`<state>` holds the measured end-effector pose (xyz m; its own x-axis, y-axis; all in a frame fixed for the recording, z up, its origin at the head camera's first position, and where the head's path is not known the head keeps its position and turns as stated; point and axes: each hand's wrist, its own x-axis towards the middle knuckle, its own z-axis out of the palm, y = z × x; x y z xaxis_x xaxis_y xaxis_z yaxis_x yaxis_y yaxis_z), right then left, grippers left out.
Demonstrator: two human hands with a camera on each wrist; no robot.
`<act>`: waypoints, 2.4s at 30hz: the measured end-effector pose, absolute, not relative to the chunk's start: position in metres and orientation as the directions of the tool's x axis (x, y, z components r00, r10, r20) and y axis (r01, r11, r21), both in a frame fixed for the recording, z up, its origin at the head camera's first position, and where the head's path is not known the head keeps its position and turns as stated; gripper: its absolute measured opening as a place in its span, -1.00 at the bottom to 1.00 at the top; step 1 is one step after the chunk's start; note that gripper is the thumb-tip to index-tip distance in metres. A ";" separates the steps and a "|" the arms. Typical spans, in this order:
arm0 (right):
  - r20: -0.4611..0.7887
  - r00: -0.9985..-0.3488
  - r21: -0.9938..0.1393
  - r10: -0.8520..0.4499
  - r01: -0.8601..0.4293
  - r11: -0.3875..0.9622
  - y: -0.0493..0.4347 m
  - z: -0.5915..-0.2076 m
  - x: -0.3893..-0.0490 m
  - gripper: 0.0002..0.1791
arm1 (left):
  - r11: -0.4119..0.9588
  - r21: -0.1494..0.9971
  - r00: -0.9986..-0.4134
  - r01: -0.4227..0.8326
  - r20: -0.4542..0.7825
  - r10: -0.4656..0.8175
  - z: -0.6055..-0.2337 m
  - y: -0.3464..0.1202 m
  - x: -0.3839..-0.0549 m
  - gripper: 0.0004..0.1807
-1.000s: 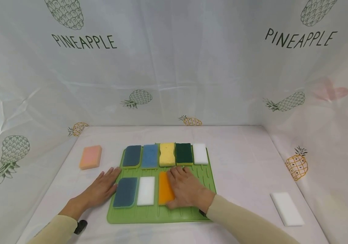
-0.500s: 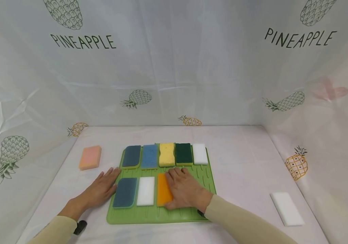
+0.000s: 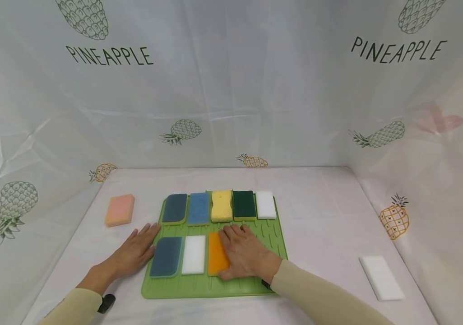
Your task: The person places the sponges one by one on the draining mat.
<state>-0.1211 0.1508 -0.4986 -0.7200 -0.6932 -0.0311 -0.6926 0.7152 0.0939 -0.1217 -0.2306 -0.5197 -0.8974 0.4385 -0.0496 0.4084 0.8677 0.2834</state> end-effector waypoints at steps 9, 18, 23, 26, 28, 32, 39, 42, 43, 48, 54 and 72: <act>-0.039 -0.725 0.082 -0.688 -0.689 0.721 0.151 -0.500 -0.122 0.24 | 0.869 0.273 -0.897 0.412 -0.045 0.439 -0.518 -0.229 -0.120 -0.30; -0.053 -0.729 0.067 -0.682 -0.684 0.726 0.154 -0.498 -0.122 0.30 | 0.869 0.281 -0.898 0.408 -0.049 0.438 -0.518 -0.227 -0.120 -0.29; 0.003 -0.722 0.048 -0.692 -0.691 0.721 0.158 -0.494 -0.122 0.28 | 0.867 0.291 -0.899 0.404 -0.050 0.435 -0.516 -0.227 -0.119 -0.29; 0.094 -0.705 0.035 -0.703 -0.704 0.710 0.164 -0.490 -0.123 0.13 | 0.868 0.289 -0.899 0.404 -0.051 0.435 -0.514 -0.227 -0.119 -0.29; 0.160 -0.694 0.026 -0.702 -0.708 0.705 0.169 -0.487 -0.123 0.00 | 0.867 0.288 -0.898 0.406 -0.050 0.437 -0.514 -0.227 -0.118 -0.30; 0.264 -0.672 0.049 -0.692 -0.707 0.705 0.187 -0.483 -0.126 -0.19 | 0.866 0.290 -0.897 0.408 -0.048 0.439 -0.516 -0.227 -0.119 -0.30; 0.353 -0.643 0.124 -0.679 -0.687 0.716 0.242 -0.481 -0.127 -0.28 | 0.867 0.297 -0.901 0.400 -0.046 0.432 -0.521 -0.229 -0.120 -0.28; 0.335 -0.652 0.151 -0.680 -0.675 0.722 0.273 -0.482 -0.124 -0.28 | 0.869 0.296 -0.902 0.397 -0.048 0.429 -0.521 -0.229 -0.120 -0.27; 0.324 -0.657 0.165 -0.681 -0.670 0.724 0.284 -0.482 -0.122 -0.28 | 0.869 0.296 -0.903 0.396 -0.049 0.428 -0.522 -0.229 -0.120 -0.28; 0.294 -0.680 0.214 -0.672 -0.639 0.739 0.336 -0.476 -0.110 -0.28 | 0.871 0.302 -0.905 0.387 -0.058 0.421 -0.518 -0.229 -0.119 -0.27; 0.285 -0.700 0.245 -0.655 -0.608 0.755 0.393 -0.465 -0.096 -0.25 | 0.871 0.293 -0.903 0.394 -0.052 0.426 -0.522 -0.231 -0.121 -0.27; 0.113 -0.710 0.366 -0.695 -0.621 0.694 0.526 -0.468 -0.035 0.52 | 0.875 0.286 -0.902 0.392 -0.066 0.426 -0.521 -0.230 -0.122 -0.26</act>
